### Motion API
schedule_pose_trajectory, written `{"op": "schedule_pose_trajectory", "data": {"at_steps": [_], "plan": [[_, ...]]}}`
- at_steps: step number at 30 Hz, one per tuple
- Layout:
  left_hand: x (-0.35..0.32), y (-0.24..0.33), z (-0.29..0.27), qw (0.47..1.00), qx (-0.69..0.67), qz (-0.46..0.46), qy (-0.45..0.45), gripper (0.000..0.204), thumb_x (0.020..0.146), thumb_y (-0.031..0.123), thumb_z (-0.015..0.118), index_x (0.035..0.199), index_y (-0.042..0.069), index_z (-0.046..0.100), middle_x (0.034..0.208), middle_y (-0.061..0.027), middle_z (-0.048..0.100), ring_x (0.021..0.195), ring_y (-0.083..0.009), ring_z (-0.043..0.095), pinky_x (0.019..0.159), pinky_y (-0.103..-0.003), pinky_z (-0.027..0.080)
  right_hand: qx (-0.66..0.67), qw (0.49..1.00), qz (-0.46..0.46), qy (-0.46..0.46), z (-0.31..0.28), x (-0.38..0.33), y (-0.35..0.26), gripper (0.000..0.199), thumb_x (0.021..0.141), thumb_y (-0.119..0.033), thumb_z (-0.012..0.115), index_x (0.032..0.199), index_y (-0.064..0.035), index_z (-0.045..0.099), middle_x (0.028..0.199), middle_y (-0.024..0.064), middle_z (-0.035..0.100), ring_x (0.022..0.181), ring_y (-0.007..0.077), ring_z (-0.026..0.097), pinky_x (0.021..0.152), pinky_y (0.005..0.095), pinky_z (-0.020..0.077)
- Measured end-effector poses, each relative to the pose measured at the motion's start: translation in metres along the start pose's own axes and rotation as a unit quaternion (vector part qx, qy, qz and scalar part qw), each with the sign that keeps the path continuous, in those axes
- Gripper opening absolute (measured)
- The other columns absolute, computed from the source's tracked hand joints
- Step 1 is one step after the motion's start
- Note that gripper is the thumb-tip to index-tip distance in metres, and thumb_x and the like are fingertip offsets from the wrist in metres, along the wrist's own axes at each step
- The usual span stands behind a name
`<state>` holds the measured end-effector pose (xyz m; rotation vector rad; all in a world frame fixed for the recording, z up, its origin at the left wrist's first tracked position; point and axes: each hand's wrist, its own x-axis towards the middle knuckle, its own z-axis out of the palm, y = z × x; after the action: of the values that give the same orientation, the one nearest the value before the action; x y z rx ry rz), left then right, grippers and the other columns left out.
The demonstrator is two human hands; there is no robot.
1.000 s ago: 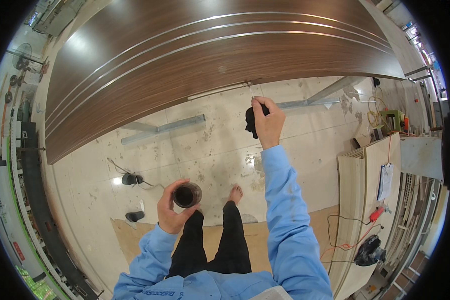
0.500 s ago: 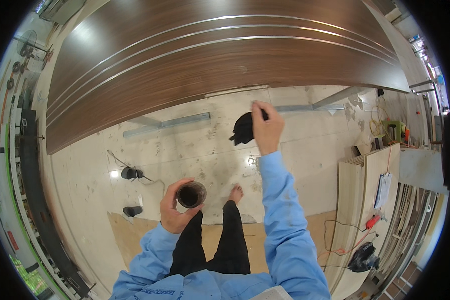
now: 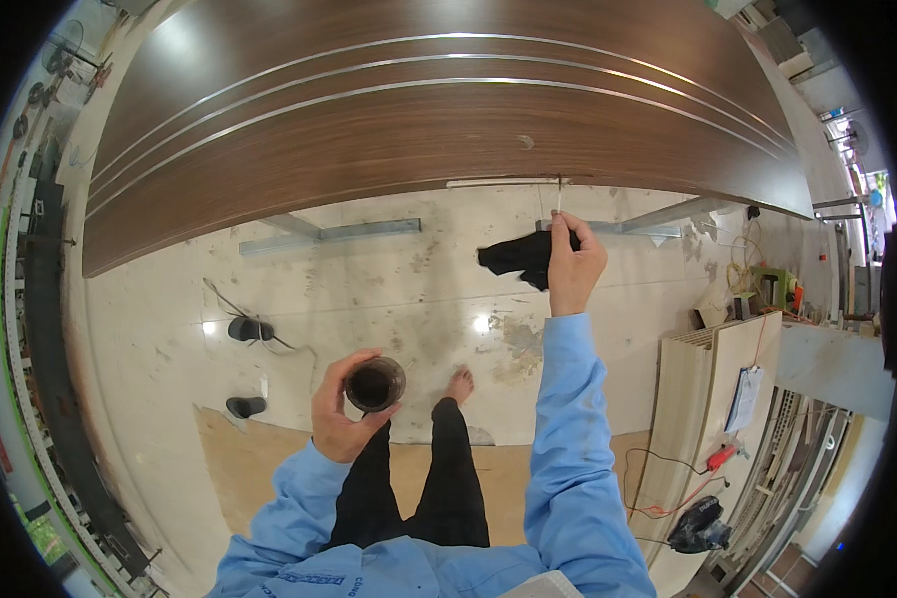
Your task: The person wipes the surface of a large wooden table with a black cloth. They repeatedly dip the cloth into a small container held in the other hand and continue wiping the table surface in a workshop environment.
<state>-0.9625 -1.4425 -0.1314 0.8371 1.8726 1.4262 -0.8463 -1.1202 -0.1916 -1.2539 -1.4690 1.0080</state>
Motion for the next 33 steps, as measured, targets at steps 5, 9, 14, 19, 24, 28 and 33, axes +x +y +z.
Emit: {"op": "schedule_pose_trajectory", "data": {"at_steps": [5, 9, 14, 19, 24, 28, 33], "plan": [[-0.002, -0.003, -0.005, 1.0, -0.024, 0.005, 0.014, 0.067, 0.074, 0.002, 0.086, 0.133, 0.0, 0.055, 0.131, -0.0129, 0.063, 0.117, -0.0212, 0.064, 0.105, -0.035, 0.048, -0.022, 0.996, -0.037, -0.078, 0.001, -0.004, 0.006, 0.017, 0.095, -0.011, 0.069, 0.101, 0.0032, 0.075, 0.088, 0.0075, 0.075, 0.08, 0.0117, 0.067, 0.076, 0.0264, 0.0522], [-0.005, -0.005, -0.011, 0.999, -0.035, -0.001, 0.022, 0.069, 0.072, 0.004, 0.087, 0.133, -0.001, 0.056, 0.133, -0.013, 0.062, 0.118, -0.0203, 0.062, 0.106, -0.035, 0.047, -0.019, 0.998, -0.023, -0.057, 0.008, -0.009, -0.003, 0.017, 0.095, -0.011, 0.069, 0.101, 0.0029, 0.075, 0.088, 0.0071, 0.075, 0.082, 0.0108, 0.066, 0.076, 0.0261, 0.0521], [-0.009, -0.008, -0.019, 0.999, -0.036, -0.015, 0.017, 0.068, 0.073, 0.001, 0.087, 0.134, 0.0, 0.056, 0.132, -0.0121, 0.062, 0.117, -0.02, 0.063, 0.105, -0.034, 0.048, 0.004, 0.993, -0.006, -0.121, 0.037, -0.033, -0.013, 0.016, 0.094, -0.012, 0.07, 0.1, 0.0019, 0.075, 0.087, 0.0055, 0.074, 0.081, 0.0109, 0.065, 0.077, 0.0263, 0.0519], [-0.012, -0.012, -0.027, 0.999, -0.02, -0.008, 0.032, 0.068, 0.073, 0.0, 0.086, 0.134, 0.001, 0.056, 0.133, -0.012, 0.062, 0.118, -0.0203, 0.063, 0.105, -0.034, 0.048, -0.006, 0.991, -0.052, -0.126, 0.052, -0.043, -0.014, 0.017, 0.094, -0.013, 0.071, 0.1, 0.0018, 0.075, 0.088, 0.0053, 0.074, 0.083, 0.0114, 0.065, 0.078, 0.0269, 0.0515], [-0.015, -0.019, -0.038, 0.998, -0.037, -0.011, 0.046, 0.068, 0.073, 0.0, 0.086, 0.134, 0.001, 0.056, 0.133, -0.0125, 0.062, 0.118, -0.0212, 0.063, 0.105, -0.034, 0.049, -0.015, 0.999, -0.035, -0.037, 0.04, -0.034, -0.015, 0.017, 0.093, -0.013, 0.071, 0.099, 0.0022, 0.075, 0.089, 0.0063, 0.074, 0.085, 0.0117, 0.065, 0.08, 0.0265, 0.0513], [-0.018, -0.022, -0.044, 0.998, -0.033, -0.017, 0.05, 0.067, 0.073, 0.0, 0.086, 0.133, 0.001, 0.056, 0.134, -0.013, 0.062, 0.118, -0.0209, 0.063, 0.106, -0.034, 0.048, -0.004, 0.985, -0.047, -0.167, 0.055, -0.049, -0.016, 0.016, 0.093, -0.012, 0.071, 0.099, 0.0016, 0.075, 0.09, 0.0066, 0.075, 0.087, 0.0126, 0.066, 0.083, 0.0276, 0.0516], [-0.02, -0.022, -0.051, 0.998, -0.036, -0.014, 0.054, 0.069, 0.071, -0.002, 0.087, 0.133, 0.0, 0.056, 0.135, -0.0135, 0.062, 0.12, -0.0201, 0.062, 0.107, -0.034, 0.047, -0.049, 0.995, -0.073, -0.044, 0.048, -0.04, -0.02, 0.015, 0.092, -0.013, 0.071, 0.097, 0.0012, 0.074, 0.087, 0.0099, 0.075, 0.083, 0.015, 0.068, 0.079, 0.029, 0.0528]]}}
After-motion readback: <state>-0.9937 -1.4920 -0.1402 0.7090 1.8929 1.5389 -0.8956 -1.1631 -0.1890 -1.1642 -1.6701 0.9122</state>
